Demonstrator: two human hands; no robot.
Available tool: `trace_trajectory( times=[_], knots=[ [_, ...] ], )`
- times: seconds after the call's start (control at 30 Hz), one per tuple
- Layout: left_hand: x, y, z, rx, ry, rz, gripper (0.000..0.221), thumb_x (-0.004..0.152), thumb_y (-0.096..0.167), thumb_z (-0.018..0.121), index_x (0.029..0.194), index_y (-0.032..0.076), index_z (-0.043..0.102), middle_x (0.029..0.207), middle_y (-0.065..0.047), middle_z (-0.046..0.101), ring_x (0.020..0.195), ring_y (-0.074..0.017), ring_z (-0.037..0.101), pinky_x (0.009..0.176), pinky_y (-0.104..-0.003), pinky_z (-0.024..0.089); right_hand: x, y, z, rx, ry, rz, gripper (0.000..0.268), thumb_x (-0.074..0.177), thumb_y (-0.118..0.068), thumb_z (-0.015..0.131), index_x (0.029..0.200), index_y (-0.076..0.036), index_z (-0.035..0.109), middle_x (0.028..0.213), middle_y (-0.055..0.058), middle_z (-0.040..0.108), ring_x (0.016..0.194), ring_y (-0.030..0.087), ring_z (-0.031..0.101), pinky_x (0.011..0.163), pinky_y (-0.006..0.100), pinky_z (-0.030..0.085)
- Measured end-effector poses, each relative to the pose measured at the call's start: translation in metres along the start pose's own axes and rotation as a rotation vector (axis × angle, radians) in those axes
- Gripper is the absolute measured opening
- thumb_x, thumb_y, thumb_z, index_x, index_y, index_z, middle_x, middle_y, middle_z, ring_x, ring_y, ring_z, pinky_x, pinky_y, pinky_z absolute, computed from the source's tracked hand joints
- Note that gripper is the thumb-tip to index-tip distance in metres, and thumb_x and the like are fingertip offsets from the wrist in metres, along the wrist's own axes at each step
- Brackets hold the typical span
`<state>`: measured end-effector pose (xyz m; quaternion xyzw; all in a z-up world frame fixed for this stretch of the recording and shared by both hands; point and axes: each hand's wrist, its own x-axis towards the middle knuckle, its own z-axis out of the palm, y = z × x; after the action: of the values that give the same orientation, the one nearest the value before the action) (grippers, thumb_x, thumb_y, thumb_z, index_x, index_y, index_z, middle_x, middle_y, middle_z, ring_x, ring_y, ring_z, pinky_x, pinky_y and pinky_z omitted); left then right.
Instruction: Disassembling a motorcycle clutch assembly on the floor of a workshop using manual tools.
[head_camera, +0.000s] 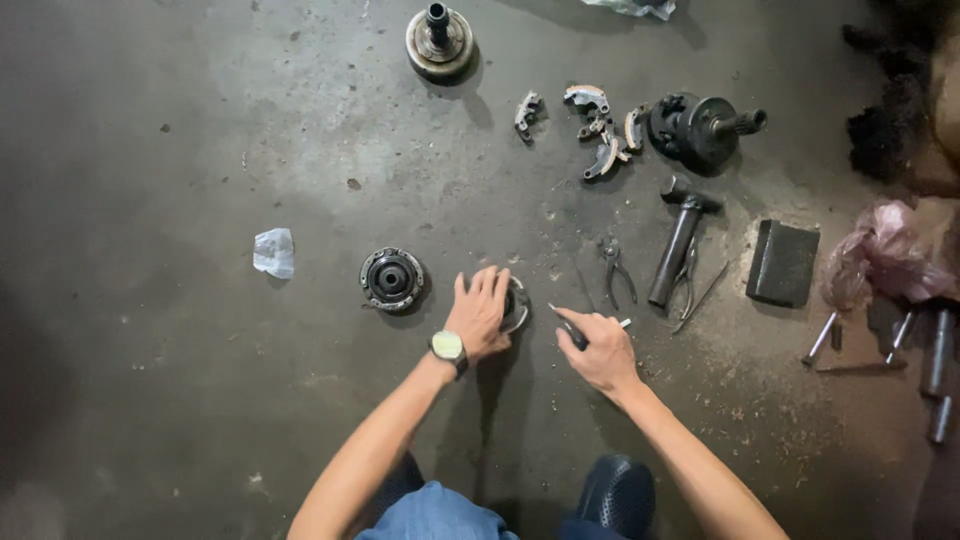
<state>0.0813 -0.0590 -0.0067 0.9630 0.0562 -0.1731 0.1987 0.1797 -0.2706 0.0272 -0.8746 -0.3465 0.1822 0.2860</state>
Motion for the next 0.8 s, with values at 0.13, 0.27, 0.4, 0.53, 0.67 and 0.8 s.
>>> trace_trajectory(
  times=[0.13,0.27,0.4,0.53,0.67,0.8],
  knots=[
    [-0.033,0.019,0.020,-0.205,0.217,-0.229,0.111,0.074,0.052,0.086,0.149,-0.009,0.032,0.140,-0.024,0.046,0.127,-0.0377,0.044,0.104,-0.056,0.035,0.014,-0.015,0.010,-0.200,0.045,-0.304,0.037,0.083,-0.019,0.073,0.119,-0.009,0.074,0.073,0.007,0.064,0.072,0.024,0.059,0.070,0.040,0.046],
    [-0.045,0.012,0.035,-0.224,0.273,-0.199,0.108,0.074,0.050,0.085,0.147,-0.011,0.034,0.139,-0.023,0.048,0.127,-0.0371,0.045,0.103,-0.054,0.035,0.024,-0.019,0.020,-0.270,0.015,-0.419,0.033,0.084,-0.020,0.074,0.115,-0.008,0.074,0.070,0.005,0.061,0.070,0.023,0.057,0.069,0.038,0.045],
    [-0.044,0.006,0.025,-0.223,0.297,-0.101,0.108,0.068,0.043,0.088,0.145,-0.011,0.035,0.145,-0.025,0.043,0.134,-0.0386,0.041,0.107,-0.055,0.034,0.031,-0.021,0.026,-0.353,-0.006,-0.474,0.028,0.085,-0.022,0.075,0.110,-0.008,0.075,0.070,0.004,0.062,0.069,0.022,0.058,0.066,0.038,0.044],
    [-0.040,0.005,0.021,-0.200,0.234,-0.047,0.107,0.066,0.036,0.089,0.147,-0.009,0.034,0.148,-0.024,0.041,0.136,-0.0378,0.040,0.109,-0.057,0.033,0.033,-0.020,0.030,-0.365,0.011,-0.495,0.028,0.085,-0.023,0.074,0.109,-0.009,0.076,0.072,0.004,0.063,0.071,0.021,0.058,0.066,0.037,0.044],
    [-0.034,0.005,0.029,-0.163,0.239,-0.016,0.107,0.066,0.034,0.090,0.147,-0.009,0.034,0.147,-0.024,0.042,0.135,-0.0378,0.041,0.108,-0.056,0.034,0.037,-0.016,0.032,-0.384,-0.018,-0.504,0.030,0.086,-0.024,0.074,0.112,-0.009,0.075,0.073,0.004,0.063,0.070,0.021,0.058,0.066,0.037,0.044],
    [-0.034,0.014,0.028,-0.242,0.287,-0.054,0.101,0.068,0.034,0.089,0.142,-0.011,0.037,0.139,-0.024,0.046,0.128,-0.0383,0.044,0.105,-0.053,0.037,0.042,-0.012,0.031,-0.436,-0.089,-0.539,0.035,0.086,-0.026,0.073,0.116,-0.010,0.073,0.073,0.004,0.063,0.070,0.021,0.058,0.067,0.036,0.044]
  ],
)
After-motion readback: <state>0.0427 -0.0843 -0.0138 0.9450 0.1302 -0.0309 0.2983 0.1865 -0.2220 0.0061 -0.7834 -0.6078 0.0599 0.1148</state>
